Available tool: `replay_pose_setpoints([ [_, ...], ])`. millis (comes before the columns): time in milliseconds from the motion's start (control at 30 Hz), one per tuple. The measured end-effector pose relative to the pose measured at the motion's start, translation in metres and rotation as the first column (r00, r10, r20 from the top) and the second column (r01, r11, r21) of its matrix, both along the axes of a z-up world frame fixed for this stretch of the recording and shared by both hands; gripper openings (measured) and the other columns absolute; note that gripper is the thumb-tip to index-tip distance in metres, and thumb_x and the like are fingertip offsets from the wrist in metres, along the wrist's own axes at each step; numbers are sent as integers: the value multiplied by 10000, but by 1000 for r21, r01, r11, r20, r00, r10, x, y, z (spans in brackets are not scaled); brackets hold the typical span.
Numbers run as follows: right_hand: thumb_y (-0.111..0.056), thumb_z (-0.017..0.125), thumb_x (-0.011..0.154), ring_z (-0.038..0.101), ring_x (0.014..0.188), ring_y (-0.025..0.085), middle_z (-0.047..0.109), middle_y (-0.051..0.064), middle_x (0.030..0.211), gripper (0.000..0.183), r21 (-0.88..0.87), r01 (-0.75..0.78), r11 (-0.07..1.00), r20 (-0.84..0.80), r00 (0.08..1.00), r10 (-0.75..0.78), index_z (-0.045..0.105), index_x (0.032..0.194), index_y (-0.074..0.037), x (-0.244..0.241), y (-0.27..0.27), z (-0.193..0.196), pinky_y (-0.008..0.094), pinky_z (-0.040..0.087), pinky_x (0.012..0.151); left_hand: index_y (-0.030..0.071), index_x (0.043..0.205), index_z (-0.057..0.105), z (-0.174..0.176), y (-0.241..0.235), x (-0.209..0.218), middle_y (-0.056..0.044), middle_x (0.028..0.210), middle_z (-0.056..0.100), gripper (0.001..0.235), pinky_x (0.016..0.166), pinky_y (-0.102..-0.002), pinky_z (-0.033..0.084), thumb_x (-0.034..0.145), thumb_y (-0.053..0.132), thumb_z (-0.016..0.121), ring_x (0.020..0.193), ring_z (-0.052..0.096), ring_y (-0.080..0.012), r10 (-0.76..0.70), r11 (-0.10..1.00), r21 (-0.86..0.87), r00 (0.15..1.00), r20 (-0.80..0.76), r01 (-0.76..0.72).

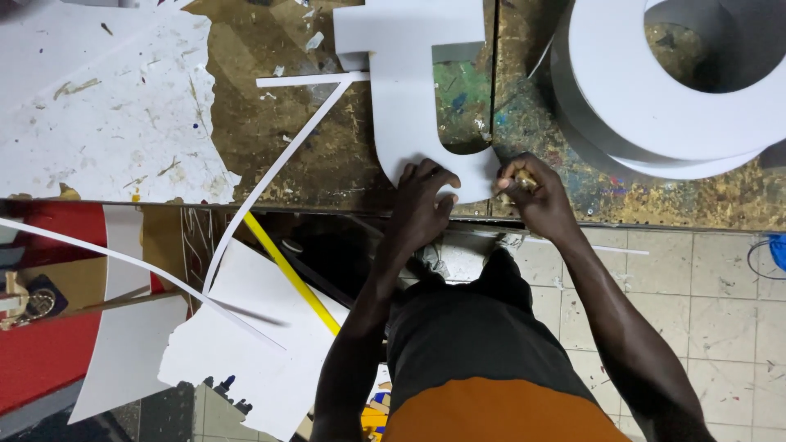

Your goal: Peeling off the protective plastic film from large 3D sign letters on a workbench.

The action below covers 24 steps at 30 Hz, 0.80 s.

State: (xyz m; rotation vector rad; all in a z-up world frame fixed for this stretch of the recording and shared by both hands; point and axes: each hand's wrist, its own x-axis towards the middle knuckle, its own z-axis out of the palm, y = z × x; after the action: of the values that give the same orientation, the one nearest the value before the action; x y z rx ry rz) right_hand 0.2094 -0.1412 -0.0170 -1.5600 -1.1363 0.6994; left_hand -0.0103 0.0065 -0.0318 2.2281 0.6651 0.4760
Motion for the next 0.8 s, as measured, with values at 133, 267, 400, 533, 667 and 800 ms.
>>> replay_pose_setpoints([
  [133,-90,751,1177,712,892,281,726,187,985,119,21,71,997,-28,997,-71,672,1155,-2,17,-9,12,462,568,773,228,1154,760,5,0,-1,-54,1167,638,212,1062,-527,482,962,152,808,1167,628,-359,-3,1000,-16,999,-36,3],
  [267,-110,754,1200,714,881,200,741,158,995,140,23,144,989,-87,986,-142,650,1173,-20,31,-18,12,346,575,705,225,1152,759,9,2,0,-48,1174,627,198,1072,-522,477,975,144,796,1186,622,-356,-14,999,-37,998,-57,12],
  [400,-148,768,1178,717,875,219,723,153,952,192,73,153,986,-169,976,-139,643,1095,-27,30,-26,12,361,577,728,221,1138,759,18,0,0,-45,1158,625,185,1071,-532,484,970,146,783,1191,623,-361,-6,1000,-23,998,-62,5],
  [533,-137,742,1200,693,831,188,724,158,958,138,12,181,983,-126,976,-178,662,1184,-27,19,-29,38,330,559,659,236,1140,757,6,-3,1,-40,1165,626,192,1065,-543,483,965,159,783,1193,622,-347,7,1000,0,997,-81,-7],
  [667,-30,794,1047,757,1008,516,773,305,1082,248,-87,8,996,386,922,26,794,1291,16,-1,-23,50,597,615,798,227,1125,758,13,-8,6,-36,1147,622,206,1035,-524,494,938,141,776,1177,623,-346,11,998,62,996,-87,-6],
  [800,-180,828,1001,762,1024,446,742,162,1040,193,-28,15,999,726,688,11,785,1155,-72,0,-23,7,544,630,759,211,1183,744,7,-18,9,-28,1131,614,260,1001,-515,487,931,160,788,1153,622,-345,-48,995,90,998,-43,52],
])
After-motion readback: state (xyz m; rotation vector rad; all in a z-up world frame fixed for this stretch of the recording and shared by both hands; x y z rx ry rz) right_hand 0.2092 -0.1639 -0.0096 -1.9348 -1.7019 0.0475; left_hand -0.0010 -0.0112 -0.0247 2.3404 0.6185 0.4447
